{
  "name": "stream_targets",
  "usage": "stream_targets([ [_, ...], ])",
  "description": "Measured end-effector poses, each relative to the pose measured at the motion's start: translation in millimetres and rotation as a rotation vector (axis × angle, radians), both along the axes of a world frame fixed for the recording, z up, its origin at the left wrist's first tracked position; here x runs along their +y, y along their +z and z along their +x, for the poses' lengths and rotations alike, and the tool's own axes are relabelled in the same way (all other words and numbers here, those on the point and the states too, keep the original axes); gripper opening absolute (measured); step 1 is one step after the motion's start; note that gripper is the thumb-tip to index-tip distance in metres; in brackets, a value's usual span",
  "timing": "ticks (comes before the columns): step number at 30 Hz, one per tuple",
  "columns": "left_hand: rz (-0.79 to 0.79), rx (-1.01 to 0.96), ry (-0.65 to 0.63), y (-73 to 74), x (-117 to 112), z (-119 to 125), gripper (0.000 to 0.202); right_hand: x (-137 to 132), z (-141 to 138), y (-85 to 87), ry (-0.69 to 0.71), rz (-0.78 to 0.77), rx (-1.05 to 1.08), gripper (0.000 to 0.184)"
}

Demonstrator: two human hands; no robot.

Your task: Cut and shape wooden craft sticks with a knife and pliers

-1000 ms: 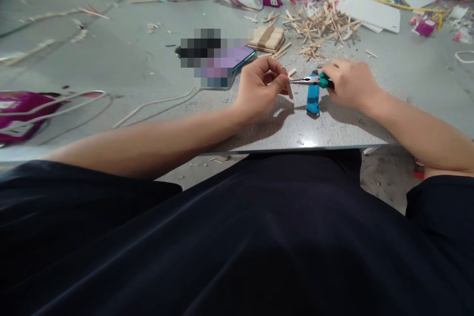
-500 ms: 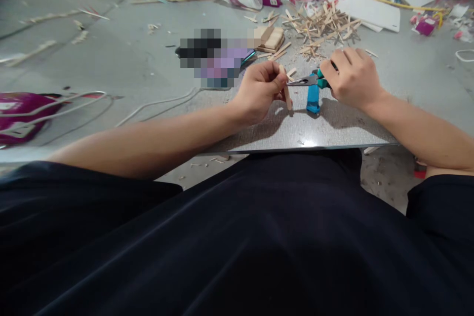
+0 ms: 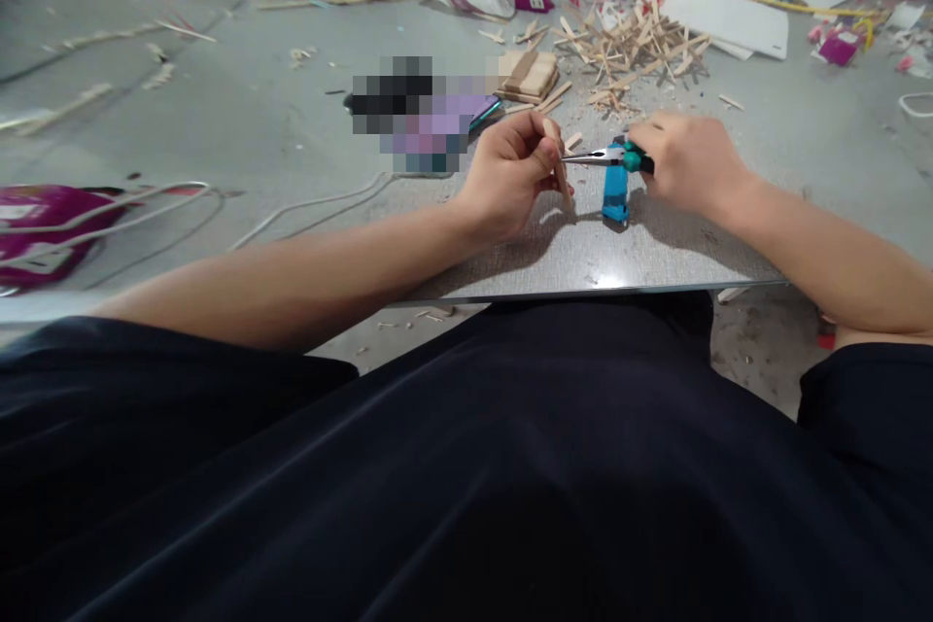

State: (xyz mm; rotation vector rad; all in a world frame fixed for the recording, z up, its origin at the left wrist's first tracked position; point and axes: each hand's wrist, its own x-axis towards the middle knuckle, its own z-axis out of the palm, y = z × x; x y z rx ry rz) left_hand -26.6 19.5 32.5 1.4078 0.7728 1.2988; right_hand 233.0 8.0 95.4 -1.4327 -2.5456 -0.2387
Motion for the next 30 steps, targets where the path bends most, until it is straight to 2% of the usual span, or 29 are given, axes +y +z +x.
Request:
stream_targets([
  [3,-0.008,0.003,0.027,-1.0,-1,1,0.034,5,2,-2.9,0.060,-0.083,0.088,0.007],
  [9,-0.021,0.001,0.047,7.1,-9,3,0.034,6,0,-3.0,0.084,-0.236,0.228,0.011],
  [11,-0.033,-0.007,0.042,12.1,-11,3,0.034,3,-1,-3.0,0.076,-0.193,0.201,0.009],
  [13,-0.049,-0.031,0.017,17.0,-12,3,0.034,-2,-2,-3.0,0.054,-0.079,0.157,0.009],
  [17,-0.062,-0.082,-0.046,23.8,-16,1,0.035,-13,-4,1.1,-0.022,0.117,0.066,0.029],
  [22,-0.110,-0.052,-0.072,27.8,-25,1,0.044,-17,-3,9.4,-0.020,0.103,0.080,0.032],
  [30,-0.201,-0.082,-0.255,34.3,-28,-3,0.048,-15,3,11.3,-0.011,0.087,0.060,0.038],
])
